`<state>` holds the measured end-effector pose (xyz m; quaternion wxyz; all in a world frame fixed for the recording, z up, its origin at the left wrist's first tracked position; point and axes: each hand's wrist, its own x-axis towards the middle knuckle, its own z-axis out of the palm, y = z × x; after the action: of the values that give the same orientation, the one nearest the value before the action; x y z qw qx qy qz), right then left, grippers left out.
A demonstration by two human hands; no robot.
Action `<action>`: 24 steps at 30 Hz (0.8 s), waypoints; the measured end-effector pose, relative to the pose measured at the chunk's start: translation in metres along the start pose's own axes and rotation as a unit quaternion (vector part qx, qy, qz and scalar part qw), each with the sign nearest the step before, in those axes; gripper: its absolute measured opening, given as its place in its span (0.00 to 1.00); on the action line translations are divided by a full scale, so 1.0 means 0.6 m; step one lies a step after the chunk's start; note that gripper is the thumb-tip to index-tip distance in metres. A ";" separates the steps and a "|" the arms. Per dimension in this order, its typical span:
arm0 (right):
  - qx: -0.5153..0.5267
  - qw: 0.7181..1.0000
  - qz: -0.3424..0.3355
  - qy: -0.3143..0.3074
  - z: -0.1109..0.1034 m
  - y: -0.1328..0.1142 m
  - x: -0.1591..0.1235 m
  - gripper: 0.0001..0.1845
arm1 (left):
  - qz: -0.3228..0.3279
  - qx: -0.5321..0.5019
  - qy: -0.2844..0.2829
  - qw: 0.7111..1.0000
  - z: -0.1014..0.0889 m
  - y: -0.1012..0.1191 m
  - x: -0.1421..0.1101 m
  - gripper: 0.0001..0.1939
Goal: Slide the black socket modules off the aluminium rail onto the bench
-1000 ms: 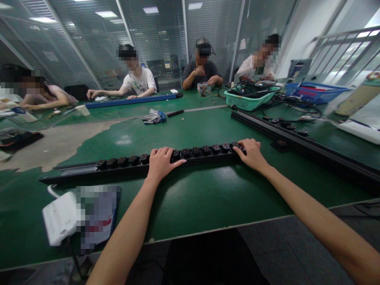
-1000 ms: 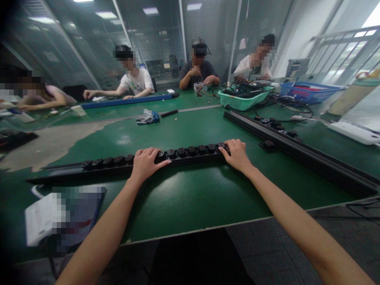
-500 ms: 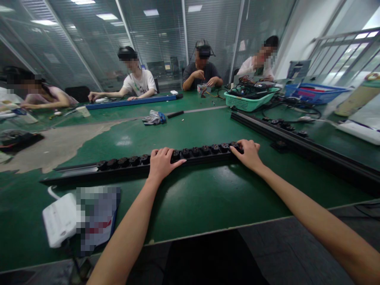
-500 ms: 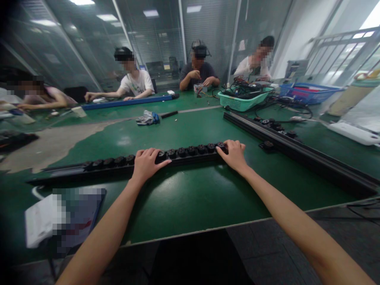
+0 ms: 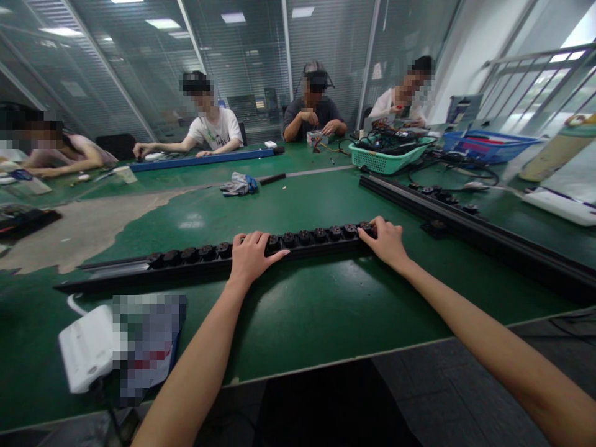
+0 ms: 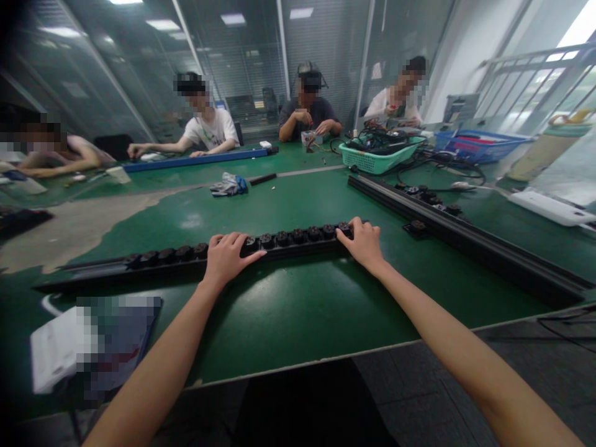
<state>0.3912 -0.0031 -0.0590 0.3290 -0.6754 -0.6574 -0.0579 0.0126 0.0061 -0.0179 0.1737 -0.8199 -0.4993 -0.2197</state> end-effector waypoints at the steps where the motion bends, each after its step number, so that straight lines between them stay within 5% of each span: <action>1: -0.001 1.000 0.003 0.000 0.000 -0.001 0.000 0.23 | 0.000 -0.002 0.000 1.000 0.000 0.000 0.000 0.32; 24: 0.060 0.998 0.027 -0.025 -0.022 -0.005 0.004 0.20 | 0.002 0.001 -0.007 1.000 0.000 -0.001 0.001 0.33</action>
<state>0.3933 -0.0081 -0.0467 0.3539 -0.6732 -0.6492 0.0075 0.0124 0.0065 -0.0174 0.1715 -0.8220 -0.4994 -0.2132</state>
